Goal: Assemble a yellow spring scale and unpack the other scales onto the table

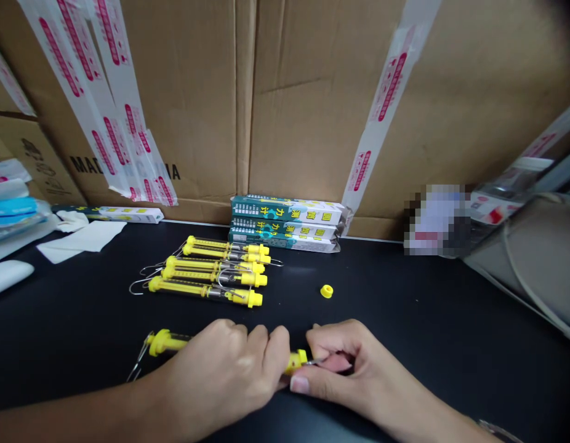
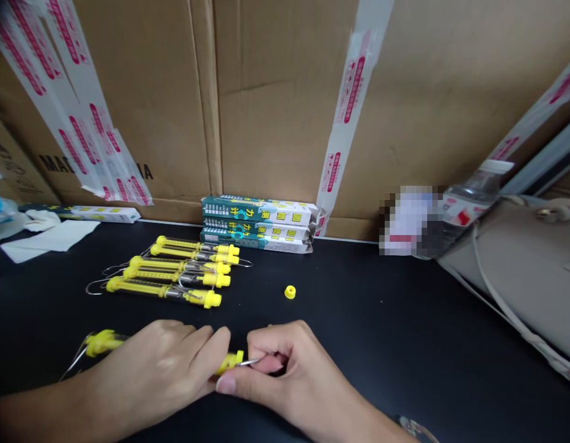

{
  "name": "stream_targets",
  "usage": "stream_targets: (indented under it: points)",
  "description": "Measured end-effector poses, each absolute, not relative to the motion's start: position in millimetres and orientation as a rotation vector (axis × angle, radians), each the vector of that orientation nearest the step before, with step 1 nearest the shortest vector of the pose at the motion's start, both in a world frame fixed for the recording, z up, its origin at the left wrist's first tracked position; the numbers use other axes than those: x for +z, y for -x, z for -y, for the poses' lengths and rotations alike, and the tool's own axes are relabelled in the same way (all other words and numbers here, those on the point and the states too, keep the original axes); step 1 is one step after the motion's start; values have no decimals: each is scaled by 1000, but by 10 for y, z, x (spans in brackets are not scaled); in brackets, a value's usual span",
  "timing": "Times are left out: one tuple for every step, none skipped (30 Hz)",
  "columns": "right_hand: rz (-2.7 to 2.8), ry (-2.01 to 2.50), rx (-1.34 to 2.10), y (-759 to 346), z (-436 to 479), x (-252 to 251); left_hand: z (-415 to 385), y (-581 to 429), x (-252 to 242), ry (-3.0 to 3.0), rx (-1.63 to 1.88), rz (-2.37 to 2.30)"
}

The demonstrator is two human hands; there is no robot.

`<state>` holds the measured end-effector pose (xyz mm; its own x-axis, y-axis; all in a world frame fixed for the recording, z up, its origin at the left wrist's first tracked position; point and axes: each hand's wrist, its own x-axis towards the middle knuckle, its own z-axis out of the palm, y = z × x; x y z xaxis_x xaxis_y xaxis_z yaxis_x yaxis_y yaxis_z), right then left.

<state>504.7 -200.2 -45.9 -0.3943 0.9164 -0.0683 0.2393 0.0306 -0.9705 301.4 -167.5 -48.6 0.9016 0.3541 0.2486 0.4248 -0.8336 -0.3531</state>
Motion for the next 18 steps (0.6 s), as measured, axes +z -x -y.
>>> stream_targets:
  points:
    - [1681,1174,1431,-5047,1994,-456,1672,-3012,-485,2661,-250,585]
    - [1674,1168,1455,-5048,1987,-454,1671,-3010,-481,2661,-258,600]
    - [1674,1161,1464,-5048,1982,-455,1672,-3011,-475,2661,-262,608]
    - [1684,1157,1451,-5049,1979,-460,1675,-3013,-468,2663,-259,611]
    - [1699,1153,1420,-5049,1979,-467,1680,-3018,-460,2665,-251,609]
    - [1715,1148,1380,-5049,1981,-476,1684,-3024,-450,2667,-239,602]
    - [1731,1145,1336,-5048,1986,-486,1689,-3032,-440,2669,-226,594]
    - [1746,1141,1294,-5047,1992,-495,1692,-3041,-431,2667,-214,587]
    - [1757,1137,1261,-5046,1998,-503,1696,-3049,-422,2666,-204,577]
    - [1764,1132,1242,-5045,2004,-510,1699,-3055,-415,2664,-196,569]
    - [1767,1129,1231,-5044,2008,-513,1701,-3059,-410,2663,-187,563]
    - [1771,1126,1222,-5043,2010,-515,1703,-3060,-406,2665,-176,562]
    - [1776,1126,1212,-5042,2010,-515,1705,-3059,-404,2673,-164,561]
    - [1783,1128,1201,-5041,2010,-513,1707,-3056,-403,2685,-154,562]
    - [1787,1131,1190,-5041,2008,-511,1709,-3052,-401,2698,-146,563]
    - [1791,1134,1181,-5041,2006,-509,1712,-3048,-399,2713,-136,567]
    - [1793,1136,1177,-5041,2004,-508,1714,-3046,-395,2728,-127,575]
    - [1792,1135,1182,-5042,2003,-508,1716,-3046,-391,2742,-119,589]
